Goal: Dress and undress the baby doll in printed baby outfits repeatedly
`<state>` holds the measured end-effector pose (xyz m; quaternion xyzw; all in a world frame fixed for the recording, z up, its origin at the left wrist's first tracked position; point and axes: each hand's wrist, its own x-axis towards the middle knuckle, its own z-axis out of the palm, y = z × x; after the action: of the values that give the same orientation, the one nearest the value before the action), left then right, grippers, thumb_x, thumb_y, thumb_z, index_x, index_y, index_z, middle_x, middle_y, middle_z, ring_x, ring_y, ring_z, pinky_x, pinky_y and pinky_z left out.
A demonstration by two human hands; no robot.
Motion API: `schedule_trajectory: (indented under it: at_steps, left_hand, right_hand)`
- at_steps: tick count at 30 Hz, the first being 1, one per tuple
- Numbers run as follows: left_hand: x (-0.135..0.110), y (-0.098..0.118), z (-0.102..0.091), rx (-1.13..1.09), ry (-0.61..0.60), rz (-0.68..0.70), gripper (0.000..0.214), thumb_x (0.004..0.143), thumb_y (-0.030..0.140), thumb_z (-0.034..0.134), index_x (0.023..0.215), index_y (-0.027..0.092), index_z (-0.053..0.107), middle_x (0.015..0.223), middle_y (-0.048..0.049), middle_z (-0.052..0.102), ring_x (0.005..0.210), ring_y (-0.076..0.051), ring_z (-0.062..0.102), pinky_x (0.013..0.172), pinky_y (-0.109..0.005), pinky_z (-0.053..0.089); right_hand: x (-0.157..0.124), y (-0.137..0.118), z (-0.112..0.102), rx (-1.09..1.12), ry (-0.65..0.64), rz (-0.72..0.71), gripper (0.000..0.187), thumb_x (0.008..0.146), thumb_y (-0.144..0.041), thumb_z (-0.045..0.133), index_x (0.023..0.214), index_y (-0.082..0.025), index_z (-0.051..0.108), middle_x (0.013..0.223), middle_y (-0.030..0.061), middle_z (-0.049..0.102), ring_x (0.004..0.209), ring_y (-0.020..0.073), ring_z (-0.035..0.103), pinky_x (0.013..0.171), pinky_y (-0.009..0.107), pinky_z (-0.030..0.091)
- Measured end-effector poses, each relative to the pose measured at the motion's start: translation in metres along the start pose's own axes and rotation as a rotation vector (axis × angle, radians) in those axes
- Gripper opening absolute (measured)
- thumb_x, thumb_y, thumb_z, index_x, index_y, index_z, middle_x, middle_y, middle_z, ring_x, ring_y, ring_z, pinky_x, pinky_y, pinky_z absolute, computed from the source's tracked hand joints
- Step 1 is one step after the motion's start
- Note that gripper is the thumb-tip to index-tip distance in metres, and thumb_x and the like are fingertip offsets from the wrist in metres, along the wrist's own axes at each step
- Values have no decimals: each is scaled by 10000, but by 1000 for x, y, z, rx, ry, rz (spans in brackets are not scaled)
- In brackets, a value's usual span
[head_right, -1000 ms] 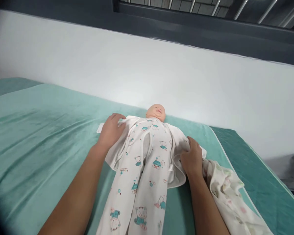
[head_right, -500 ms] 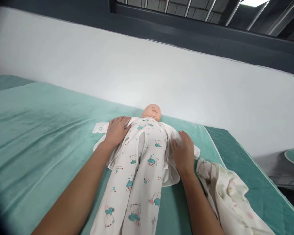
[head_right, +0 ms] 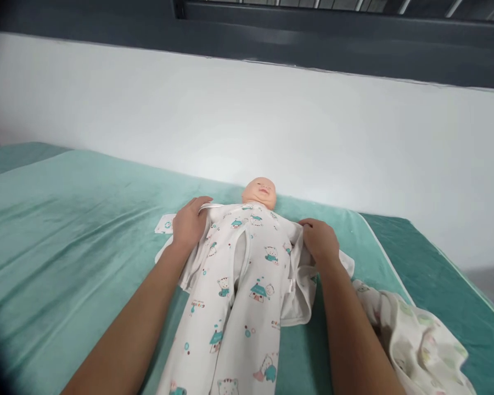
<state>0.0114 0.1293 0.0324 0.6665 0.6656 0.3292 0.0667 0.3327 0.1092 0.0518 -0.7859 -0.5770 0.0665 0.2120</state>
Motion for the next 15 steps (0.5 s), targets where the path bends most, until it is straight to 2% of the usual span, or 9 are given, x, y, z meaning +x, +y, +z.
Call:
schedule_trajectory:
  at_steps: [2,4,5,6,8,11,12,15]
  left_hand:
    - [1,0,0,-36,-11,5,417,943,158,365,1223,325,626,1261,22,688,1118,-235,649,884,-379,481]
    - [2,0,0,-34,-35,-9,403,931,155,386,1196,315,643,1251,14,696,1113,-237,652,906,-380,477]
    - [2,0,1,-23,-44,-19,393,925,158,398,1191,306,646,1253,5,698,1109,-244,653,917,-387,474]
    - [3,0,1,-11,-48,-29,384,920,163,408,1189,297,646,1254,-4,699,1106,-251,655,926,-395,472]
    - [4,-1,3,-2,-46,-41,372,916,175,415,1191,285,641,1251,-17,704,1107,-262,656,933,-406,469]
    - [5,-3,5,-21,-26,-41,351,913,190,426,1180,275,638,1247,-23,707,1126,-259,652,935,-393,467]
    - [5,-3,6,-28,-21,-41,341,911,196,434,1174,273,639,1245,-23,709,1132,-256,651,936,-386,466]
    - [5,-4,5,-25,-26,-54,318,912,221,451,1162,275,639,1232,-25,717,1129,-250,654,944,-382,461]
  right_hand:
    - [-5,-7,-6,60,141,-84,464,792,-146,404,1078,-194,766,1193,103,731,1132,292,653,979,433,495]
    - [-16,-32,-11,151,272,-248,483,812,-131,388,1158,-180,721,1260,98,698,1205,264,614,1047,422,459]
    - [-22,-50,-12,193,296,-326,463,836,-143,388,1171,-186,706,1254,88,699,1193,250,617,1044,410,462]
    - [-28,-71,-12,215,266,-395,434,858,-161,401,1176,-195,695,1242,78,703,1171,240,625,1029,400,471]
    - [-35,-117,-9,175,59,-520,400,885,-167,414,1182,-215,678,1241,53,706,1173,223,620,1008,374,477]
    - [-37,-177,3,-182,-298,-649,350,925,-194,413,1168,-212,664,1226,80,695,1113,249,629,850,363,513]
    - [-35,-192,8,-313,-376,-664,324,929,-203,426,1149,-201,663,1211,99,688,1091,263,629,816,365,512]
    - [-31,-214,20,-441,-439,-688,296,895,-217,534,1171,-175,633,1209,145,654,1107,300,602,831,391,496]
